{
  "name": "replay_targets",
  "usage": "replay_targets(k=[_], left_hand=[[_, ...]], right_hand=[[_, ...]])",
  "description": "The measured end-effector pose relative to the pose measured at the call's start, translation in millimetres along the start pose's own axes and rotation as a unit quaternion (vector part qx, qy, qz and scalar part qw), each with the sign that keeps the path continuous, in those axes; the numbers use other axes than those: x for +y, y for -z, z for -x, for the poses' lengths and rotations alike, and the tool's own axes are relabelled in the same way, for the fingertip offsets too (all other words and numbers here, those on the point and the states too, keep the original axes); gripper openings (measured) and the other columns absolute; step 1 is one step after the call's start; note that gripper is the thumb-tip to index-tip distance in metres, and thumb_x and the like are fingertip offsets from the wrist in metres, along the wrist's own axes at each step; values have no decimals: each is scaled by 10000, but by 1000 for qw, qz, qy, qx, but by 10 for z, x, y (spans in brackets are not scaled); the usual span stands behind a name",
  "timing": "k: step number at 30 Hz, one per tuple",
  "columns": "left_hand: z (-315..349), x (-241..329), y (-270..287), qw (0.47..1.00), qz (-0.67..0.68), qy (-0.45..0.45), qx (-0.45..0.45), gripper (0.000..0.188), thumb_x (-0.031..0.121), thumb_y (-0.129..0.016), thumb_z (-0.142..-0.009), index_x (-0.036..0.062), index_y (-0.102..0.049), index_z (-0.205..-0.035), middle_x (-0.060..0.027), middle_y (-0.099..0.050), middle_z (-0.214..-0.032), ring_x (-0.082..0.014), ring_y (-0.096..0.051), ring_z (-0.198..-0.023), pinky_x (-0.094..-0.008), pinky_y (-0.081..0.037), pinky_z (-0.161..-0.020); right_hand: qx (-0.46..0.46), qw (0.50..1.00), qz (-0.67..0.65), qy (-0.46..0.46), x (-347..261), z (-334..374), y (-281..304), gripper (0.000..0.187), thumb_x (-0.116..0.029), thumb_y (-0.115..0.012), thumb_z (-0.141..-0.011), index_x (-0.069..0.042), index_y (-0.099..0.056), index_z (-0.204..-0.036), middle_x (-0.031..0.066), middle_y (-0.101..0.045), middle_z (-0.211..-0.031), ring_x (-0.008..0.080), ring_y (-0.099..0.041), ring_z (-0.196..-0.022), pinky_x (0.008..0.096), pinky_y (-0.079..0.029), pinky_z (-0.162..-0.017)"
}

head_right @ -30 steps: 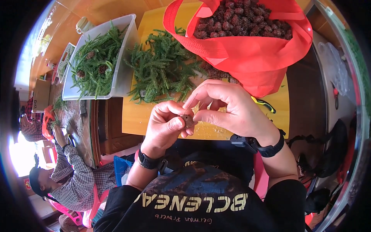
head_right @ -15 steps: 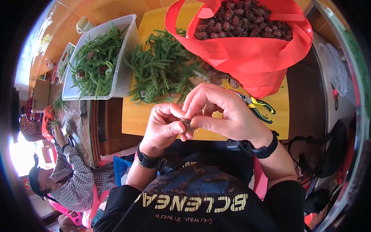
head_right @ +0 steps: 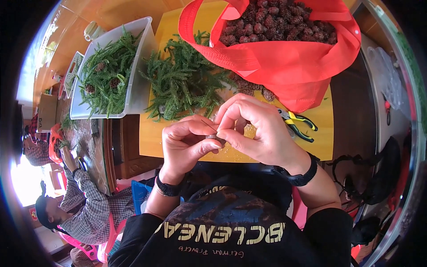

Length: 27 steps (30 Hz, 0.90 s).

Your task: Trimming small evergreen branches using hand pruners and placing the cuttings into a container.

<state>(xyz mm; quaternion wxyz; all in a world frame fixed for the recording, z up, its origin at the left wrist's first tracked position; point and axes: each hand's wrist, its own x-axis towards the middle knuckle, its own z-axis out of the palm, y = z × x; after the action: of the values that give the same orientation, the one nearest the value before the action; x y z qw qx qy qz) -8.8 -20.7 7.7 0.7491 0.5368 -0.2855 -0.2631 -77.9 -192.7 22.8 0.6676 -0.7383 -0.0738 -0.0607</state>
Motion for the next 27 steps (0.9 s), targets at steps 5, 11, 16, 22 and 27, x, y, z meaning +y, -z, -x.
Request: replay_targets(k=[5, 11, 16, 22, 27], left_hand=[[3, 17, -30, 995, -72, -64, 25, 178, 10, -740, -701, -47, -627, -827, -134, -608, -859, -164, -618, -718, -254, -541, -592], [23, 6, -35, 999, 5, -20, 29, 164, 12, -716, -733, -47, -615, -847, -139, -603, -852, -187, -633, -703, -258, -540, -583], [46, -35, -49, 998, 43, -20, 32, 159, 34, -693, -767, -49, -606, -870, -142, -600, -849, -198, -639, -694, -264, -535, -571], [64, -83, -77, 996, 82, -14, 37, 155, 61, -680, -789, -41, -600, -876, -143, -602, -858, -198, -640, -697, -261, -527, -563], [43, -109, -110, 993, 110, -10, 37, 151, 62, -669, -799, -29, -592, -893, -144, -602, -870, -191, -633, -689, -259, -517, -558]], right_hand=[[58, 998, -13, 29, -5, 14, -99, 113, -32, -644, -782, -14, -533, -792, 91, -527, -931, 112, -507, -798, 220, -431, -698], [73, 991, 13, 112, 71, 15, -83, 72, 17, -643, -764, 5, -578, -793, 95, -585, -937, 106, -592, -729, 227, -490, -621], [94, 984, 86, 124, -5, 28, -81, 114, 3, -691, -720, -22, -589, -766, 86, -603, -862, 154, -601, -749, 262, -479, -638], [115, 972, 152, 140, -55, 65, -89, 143, -12, -718, -687, -35, -592, -751, 82, -608, -807, 195, -603, -738, 283, -473, -652], [114, 969, 169, 137, -105, 108, -36, 150, -24, -732, -678, -36, -597, -741, 84, -613, -824, 188, -605, -745, 282, -475, -652]])
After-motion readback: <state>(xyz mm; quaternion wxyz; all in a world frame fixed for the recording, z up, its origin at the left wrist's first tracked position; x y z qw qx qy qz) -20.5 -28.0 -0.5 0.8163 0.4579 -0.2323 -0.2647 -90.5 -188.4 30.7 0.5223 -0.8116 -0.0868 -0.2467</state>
